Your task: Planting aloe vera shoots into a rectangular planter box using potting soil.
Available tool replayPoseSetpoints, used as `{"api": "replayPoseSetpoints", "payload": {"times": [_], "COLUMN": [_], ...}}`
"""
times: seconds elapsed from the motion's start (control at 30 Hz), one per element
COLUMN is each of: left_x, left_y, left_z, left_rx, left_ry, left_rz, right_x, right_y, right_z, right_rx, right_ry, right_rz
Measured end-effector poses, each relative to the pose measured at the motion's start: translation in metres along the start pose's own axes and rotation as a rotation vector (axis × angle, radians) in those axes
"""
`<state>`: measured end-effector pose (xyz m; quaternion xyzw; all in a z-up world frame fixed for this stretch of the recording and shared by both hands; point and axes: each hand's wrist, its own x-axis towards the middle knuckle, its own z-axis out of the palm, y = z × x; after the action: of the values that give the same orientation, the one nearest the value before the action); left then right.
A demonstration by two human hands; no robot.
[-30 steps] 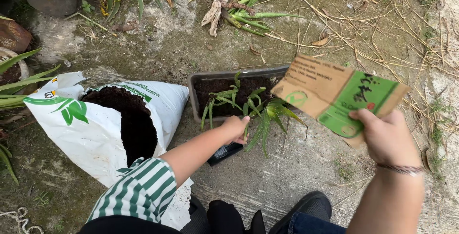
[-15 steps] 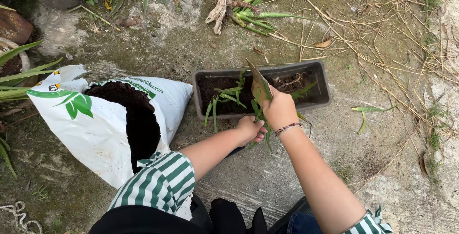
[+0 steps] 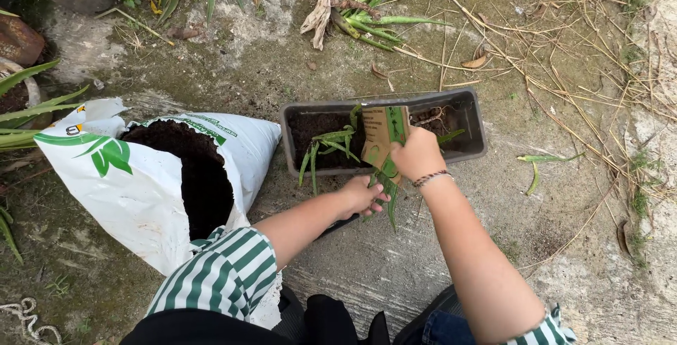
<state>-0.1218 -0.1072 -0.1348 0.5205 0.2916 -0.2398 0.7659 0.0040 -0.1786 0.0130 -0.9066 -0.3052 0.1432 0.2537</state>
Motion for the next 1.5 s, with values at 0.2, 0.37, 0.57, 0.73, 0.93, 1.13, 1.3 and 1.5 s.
{"api": "replayPoseSetpoints", "payload": {"times": [0.2,0.37,0.57,0.73,0.93,1.13,1.3,1.5], "left_x": [-0.005,-0.014,-0.025,-0.027,-0.025,-0.022,-0.02,-0.033], "left_y": [0.005,0.006,0.018,0.023,0.029,0.028,0.022,0.05], "left_z": [-0.003,-0.005,-0.007,-0.011,-0.013,-0.015,-0.025,-0.049], "left_rx": [0.017,0.068,0.059,0.044,0.059,0.072,0.113,0.451], "left_ry": [-0.023,-0.027,-0.032,-0.009,0.015,0.022,0.03,0.075], "left_rz": [-0.002,-0.033,-0.066,-0.063,-0.075,-0.069,-0.093,-0.123], "right_x": [0.019,0.024,0.009,0.01,0.051,0.076,0.065,0.038], "right_y": [-0.011,-0.003,-0.024,-0.015,-0.027,0.004,0.023,0.051], "right_z": [-0.018,-0.014,-0.106,-0.159,-0.118,-0.073,-0.08,-0.19], "right_rx": [-0.051,-0.083,0.114,-0.218,-0.73,-0.702,-0.662,-0.39], "right_ry": [-0.038,-0.063,-0.144,0.034,-0.266,-0.289,-0.261,-0.078], "right_rz": [0.054,0.1,0.31,-0.053,-0.26,-0.341,-0.312,-0.181]}}
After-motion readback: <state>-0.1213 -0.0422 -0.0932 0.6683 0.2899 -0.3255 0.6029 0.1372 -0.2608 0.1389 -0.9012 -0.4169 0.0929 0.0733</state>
